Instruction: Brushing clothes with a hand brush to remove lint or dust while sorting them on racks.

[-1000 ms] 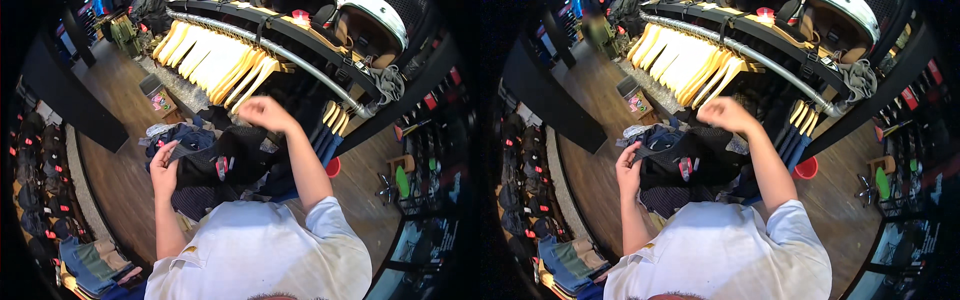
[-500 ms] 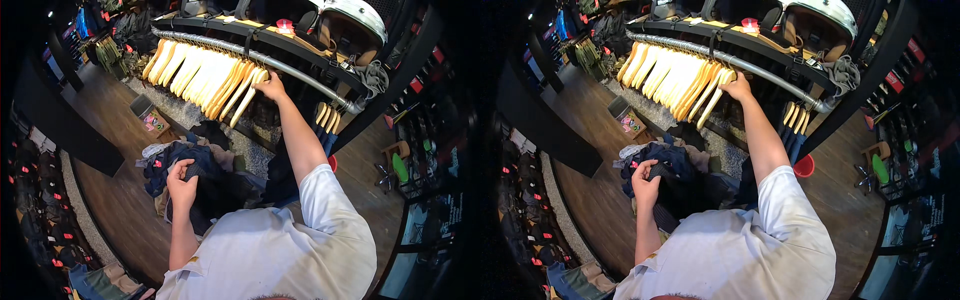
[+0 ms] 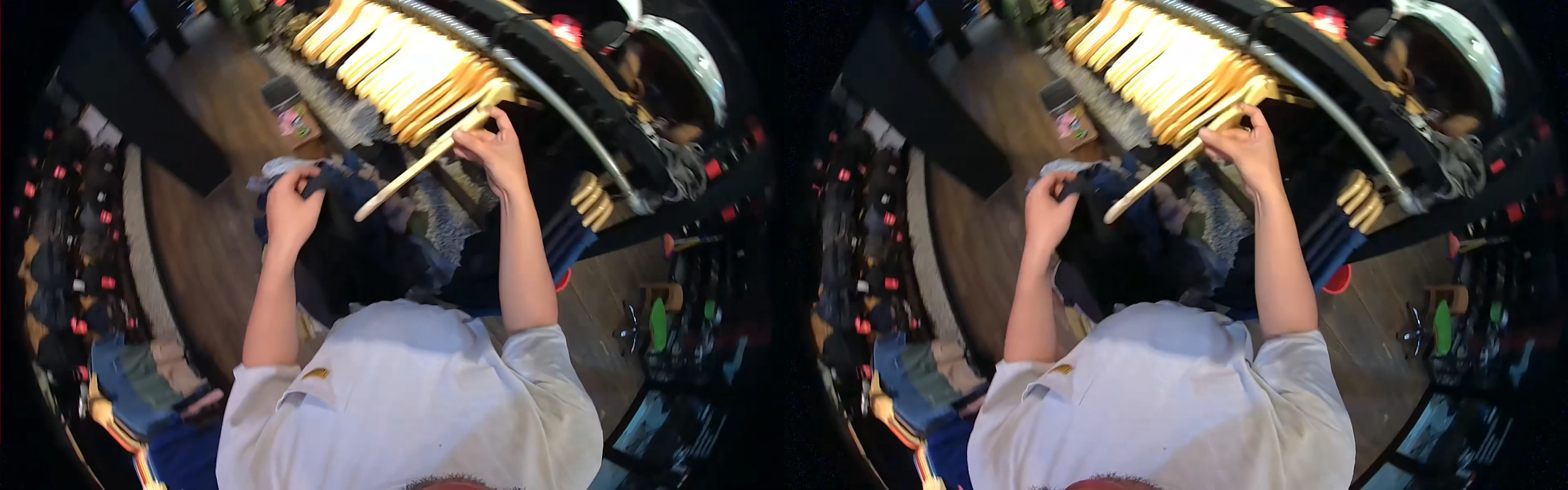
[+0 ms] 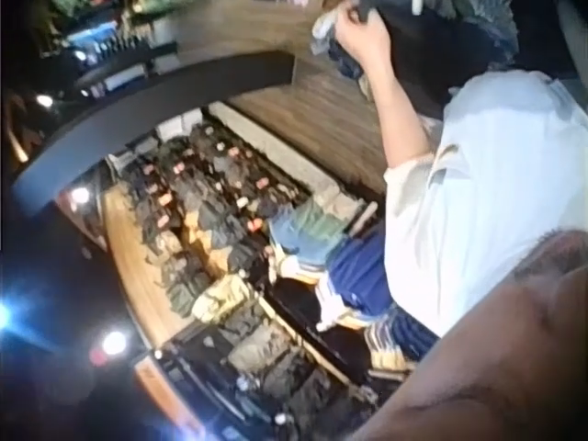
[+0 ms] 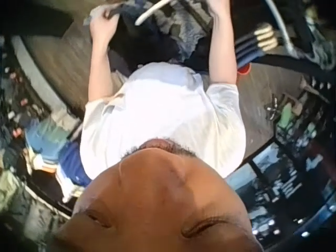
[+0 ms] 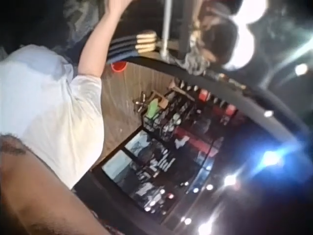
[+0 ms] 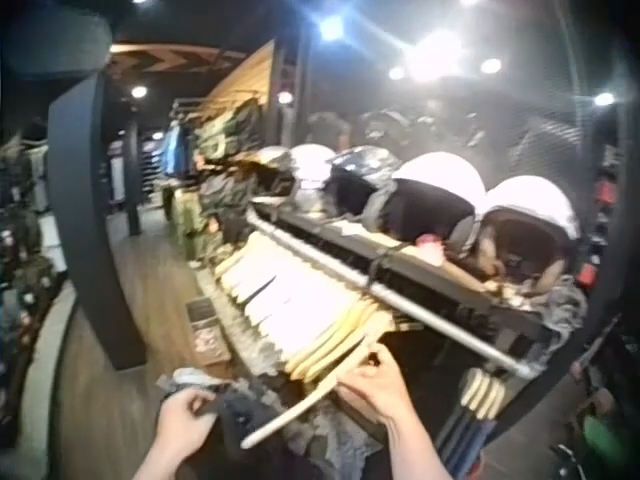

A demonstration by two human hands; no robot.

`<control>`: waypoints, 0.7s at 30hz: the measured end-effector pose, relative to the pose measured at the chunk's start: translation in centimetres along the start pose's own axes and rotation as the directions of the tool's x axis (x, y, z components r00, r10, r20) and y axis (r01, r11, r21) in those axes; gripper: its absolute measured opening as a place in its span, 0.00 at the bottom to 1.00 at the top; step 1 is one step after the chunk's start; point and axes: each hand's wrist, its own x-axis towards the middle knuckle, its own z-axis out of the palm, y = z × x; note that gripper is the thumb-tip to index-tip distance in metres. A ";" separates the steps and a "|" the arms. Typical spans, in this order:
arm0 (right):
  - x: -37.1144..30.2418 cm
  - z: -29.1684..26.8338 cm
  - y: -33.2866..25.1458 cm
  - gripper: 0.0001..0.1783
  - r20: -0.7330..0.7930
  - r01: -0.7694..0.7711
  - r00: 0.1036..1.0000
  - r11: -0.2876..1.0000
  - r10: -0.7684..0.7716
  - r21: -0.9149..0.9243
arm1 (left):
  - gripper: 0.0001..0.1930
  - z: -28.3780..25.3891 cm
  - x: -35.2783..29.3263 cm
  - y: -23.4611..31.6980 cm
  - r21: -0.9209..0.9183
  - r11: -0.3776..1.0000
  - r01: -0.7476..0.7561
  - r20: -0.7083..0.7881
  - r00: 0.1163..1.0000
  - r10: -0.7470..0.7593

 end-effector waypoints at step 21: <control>-6.8 8.9 3.0 0.17 0.349 0.420 0.895 0.266 -0.277 -0.868 | 0.20 1.8 -3.7 7.9 0.010 0.966 -0.260 0.400 0.886 0.234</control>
